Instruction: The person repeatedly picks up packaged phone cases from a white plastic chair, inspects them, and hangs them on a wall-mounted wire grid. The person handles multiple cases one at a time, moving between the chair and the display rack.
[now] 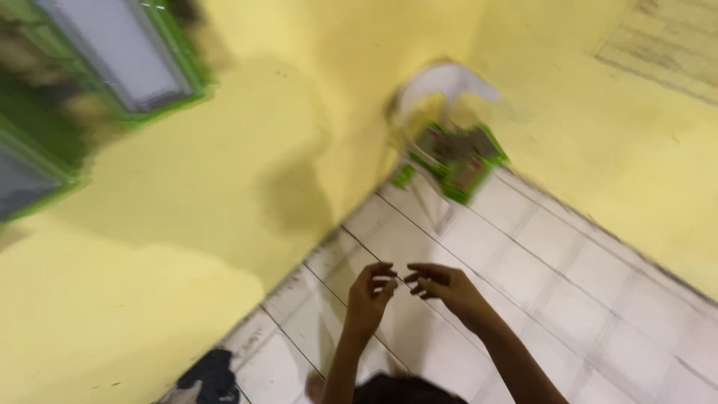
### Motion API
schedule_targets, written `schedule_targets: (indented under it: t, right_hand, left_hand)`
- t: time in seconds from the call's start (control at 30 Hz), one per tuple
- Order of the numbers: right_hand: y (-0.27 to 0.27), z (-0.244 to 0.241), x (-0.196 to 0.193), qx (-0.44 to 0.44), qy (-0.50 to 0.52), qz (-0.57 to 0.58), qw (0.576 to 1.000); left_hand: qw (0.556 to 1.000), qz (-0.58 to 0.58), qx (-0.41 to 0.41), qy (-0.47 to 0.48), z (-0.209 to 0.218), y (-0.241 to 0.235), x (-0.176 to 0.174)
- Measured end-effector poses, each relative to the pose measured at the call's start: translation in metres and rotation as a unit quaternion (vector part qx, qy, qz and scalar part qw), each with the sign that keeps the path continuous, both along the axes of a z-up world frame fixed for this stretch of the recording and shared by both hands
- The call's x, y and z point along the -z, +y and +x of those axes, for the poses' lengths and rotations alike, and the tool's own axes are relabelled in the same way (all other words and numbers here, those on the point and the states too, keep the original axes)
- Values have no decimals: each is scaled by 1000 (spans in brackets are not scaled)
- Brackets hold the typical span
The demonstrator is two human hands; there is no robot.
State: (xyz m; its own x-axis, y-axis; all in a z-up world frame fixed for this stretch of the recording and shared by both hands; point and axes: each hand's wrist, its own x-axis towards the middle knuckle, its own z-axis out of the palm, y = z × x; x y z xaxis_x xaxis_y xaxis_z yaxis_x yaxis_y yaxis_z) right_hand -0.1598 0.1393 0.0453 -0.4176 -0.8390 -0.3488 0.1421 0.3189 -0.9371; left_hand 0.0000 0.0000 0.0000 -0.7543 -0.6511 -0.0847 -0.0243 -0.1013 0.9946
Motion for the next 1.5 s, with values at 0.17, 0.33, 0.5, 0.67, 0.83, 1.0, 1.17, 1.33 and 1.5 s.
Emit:
schedule_targets:
  t: [0.17,0.33,0.5,0.67,0.83,1.0,1.17,1.33,1.5]
  right_hand:
    - [71,-75,5,105,-1,32,994]
    - [92,-156,12,133,37,82,987]
    - [80,-260,24,161,64,124,977]
    - [38,-350,43,227,15,127,965]
    - [-27,-449,66,233,-7,113,966]
    - [-102,-547,98,183,6,149,972]
    - [-173,-635,191,58,85,174,979]
    - [-244,-706,308,-121,194,208,951]
    - [-312,-713,384,-303,339,225,862]
  left_hand:
    - [997,18,81,-13,-100,32,5]
    - [990,2,138,-44,-188,17,10]
    - [985,48,158,-47,-285,-28,27]
    - [981,82,164,-66,-397,-79,51]
    - [985,10,145,-94,-510,-140,84]
    - [991,39,95,-82,-582,-197,103]
    - [993,29,-12,-115,-622,-222,155]
    - [973,44,-163,-158,-663,-226,232]
    - [929,59,-255,-261,-696,-219,301]
